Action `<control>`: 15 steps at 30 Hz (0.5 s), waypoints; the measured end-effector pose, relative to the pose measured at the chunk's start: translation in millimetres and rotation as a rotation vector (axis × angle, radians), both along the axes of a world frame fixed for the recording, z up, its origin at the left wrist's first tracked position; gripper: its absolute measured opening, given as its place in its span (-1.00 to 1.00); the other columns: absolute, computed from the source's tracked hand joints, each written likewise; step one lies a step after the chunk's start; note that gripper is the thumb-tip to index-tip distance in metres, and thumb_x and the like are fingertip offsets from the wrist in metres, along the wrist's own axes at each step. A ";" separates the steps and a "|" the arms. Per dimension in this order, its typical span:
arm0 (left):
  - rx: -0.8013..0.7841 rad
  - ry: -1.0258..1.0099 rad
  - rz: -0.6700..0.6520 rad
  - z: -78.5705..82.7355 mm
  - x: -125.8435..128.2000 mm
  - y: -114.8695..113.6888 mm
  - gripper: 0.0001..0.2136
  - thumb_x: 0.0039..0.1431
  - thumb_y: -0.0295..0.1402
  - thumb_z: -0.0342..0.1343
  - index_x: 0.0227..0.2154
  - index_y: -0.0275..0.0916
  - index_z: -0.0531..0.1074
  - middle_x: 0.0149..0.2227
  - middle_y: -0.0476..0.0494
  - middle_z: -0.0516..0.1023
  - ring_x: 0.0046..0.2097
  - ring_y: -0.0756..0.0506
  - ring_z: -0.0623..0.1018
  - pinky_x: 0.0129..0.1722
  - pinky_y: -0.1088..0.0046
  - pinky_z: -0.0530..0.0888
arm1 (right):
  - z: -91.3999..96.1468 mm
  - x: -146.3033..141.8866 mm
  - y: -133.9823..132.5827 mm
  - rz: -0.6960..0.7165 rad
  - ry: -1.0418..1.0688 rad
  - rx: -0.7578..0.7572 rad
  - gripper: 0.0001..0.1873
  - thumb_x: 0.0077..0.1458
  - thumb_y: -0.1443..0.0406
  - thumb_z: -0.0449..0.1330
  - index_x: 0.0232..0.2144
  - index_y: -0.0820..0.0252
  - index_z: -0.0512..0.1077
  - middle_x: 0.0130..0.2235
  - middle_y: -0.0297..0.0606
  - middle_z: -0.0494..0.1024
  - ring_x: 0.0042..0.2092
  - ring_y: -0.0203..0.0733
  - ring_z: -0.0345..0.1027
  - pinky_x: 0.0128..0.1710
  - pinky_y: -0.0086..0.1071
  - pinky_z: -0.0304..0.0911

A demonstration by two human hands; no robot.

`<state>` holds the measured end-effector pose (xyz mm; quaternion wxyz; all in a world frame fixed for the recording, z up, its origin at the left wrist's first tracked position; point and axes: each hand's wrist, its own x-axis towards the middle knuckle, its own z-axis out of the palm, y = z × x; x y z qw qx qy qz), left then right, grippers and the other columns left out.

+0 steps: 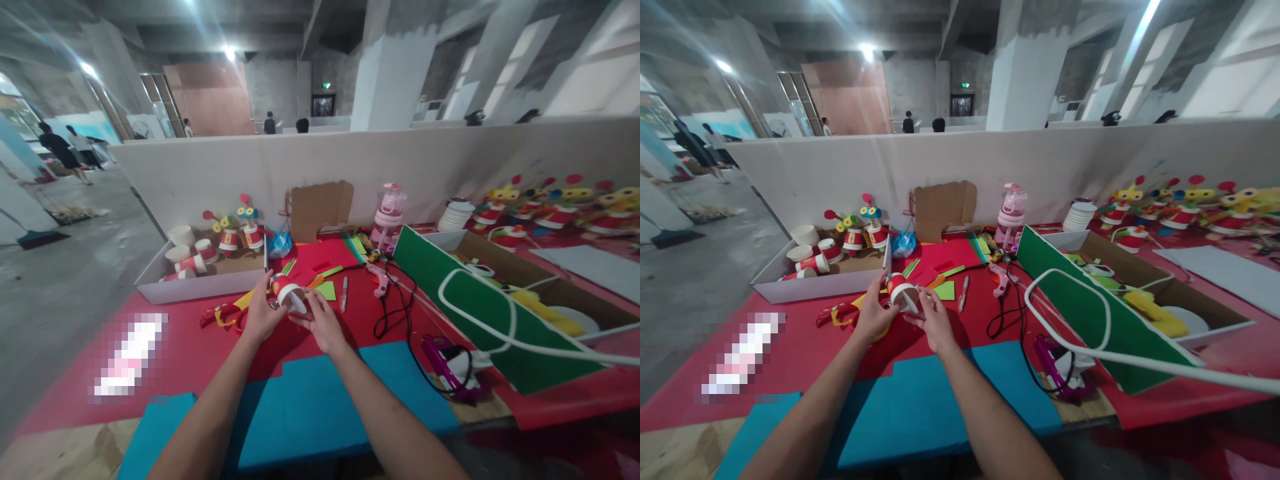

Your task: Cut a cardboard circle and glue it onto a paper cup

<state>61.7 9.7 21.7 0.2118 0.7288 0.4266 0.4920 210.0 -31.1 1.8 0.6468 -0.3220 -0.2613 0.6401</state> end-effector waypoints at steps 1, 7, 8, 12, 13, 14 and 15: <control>-0.019 -0.037 0.007 0.8 -0.5 0.4 -0.28 -0.10 -0.46 0.20 0.22 -0.20 0.20 0.13 -0.27 0.34 0.13 -0.24 0.39 0.13 0.21 0.34 | 0.6 1.1 0.4 -0.015 -0.020 -0.001 -0.56 -0.05 0.05 0.36 -0.17 0.08 0.38 -0.14 -0.29 0.54 -0.24 -0.19 0.51 -0.28 -0.28 0.49; -0.053 0.036 0.100 1.3 4.2 -1.1 -0.37 -0.15 -0.46 0.22 0.10 -0.21 0.32 -0.02 -0.22 0.42 0.01 -0.23 0.44 0.03 0.21 0.39 | -0.1 -1.7 -2.4 0.024 0.005 -0.075 -0.46 -0.01 -0.14 0.23 -0.15 0.10 0.36 -0.13 -0.20 0.53 -0.20 -0.12 0.49 -0.25 -0.17 0.49; -0.067 0.042 0.122 0.4 4.7 -1.0 -0.39 -0.14 -0.46 0.22 0.08 -0.21 0.33 -0.03 -0.21 0.42 0.00 -0.23 0.44 0.01 0.21 0.39 | -0.8 -1.6 -3.3 -0.010 -0.083 -0.060 -0.45 -0.05 -0.13 0.27 -0.15 0.08 0.35 -0.11 -0.21 0.52 -0.19 -0.11 0.49 -0.28 -0.19 0.49; -0.149 -0.058 0.075 -4.5 3.2 3.3 -0.47 -0.09 -0.39 0.25 0.03 -0.20 0.33 -0.03 -0.19 0.44 -0.03 -0.18 0.47 0.00 0.25 0.39 | -5.1 6.2 -1.3 -0.245 -0.522 0.091 -0.55 -0.18 0.01 0.40 -0.32 0.12 0.41 -0.17 -0.25 0.51 -0.19 -0.12 0.44 -0.32 -0.31 0.47; -0.195 -0.107 0.024 -5.6 2.4 4.9 -0.48 -0.07 -0.35 0.26 0.02 -0.20 0.33 -0.03 -0.19 0.45 -0.06 -0.16 0.49 -0.03 0.27 0.41 | -5.9 9.5 0.7 -0.278 -0.573 0.112 -0.58 -0.17 0.00 0.38 -0.36 0.14 0.43 -0.23 -0.25 0.51 -0.23 -0.13 0.44 -0.33 -0.32 0.46; -0.250 -0.162 -0.033 -6.6 1.7 6.4 -0.49 -0.05 -0.30 0.27 0.01 -0.21 0.32 -0.05 -0.20 0.46 -0.09 -0.15 0.51 -0.06 0.29 0.43 | -6.3 12.8 3.0 -0.291 -0.581 0.111 -0.59 -0.15 -0.01 0.36 -0.39 0.16 0.44 -0.29 -0.26 0.52 -0.28 -0.15 0.43 -0.35 -0.33 0.45; -0.308 -0.218 -0.084 -7.4 1.1 7.8 -0.49 -0.04 -0.26 0.27 0.00 -0.22 0.32 -0.07 -0.20 0.48 -0.13 -0.14 0.52 -0.11 0.31 0.45 | -6.3 15.8 5.3 -0.288 -0.555 0.094 -0.59 -0.14 -0.02 0.35 -0.41 0.17 0.45 -0.35 -0.27 0.51 -0.34 -0.18 0.42 -0.36 -0.33 0.44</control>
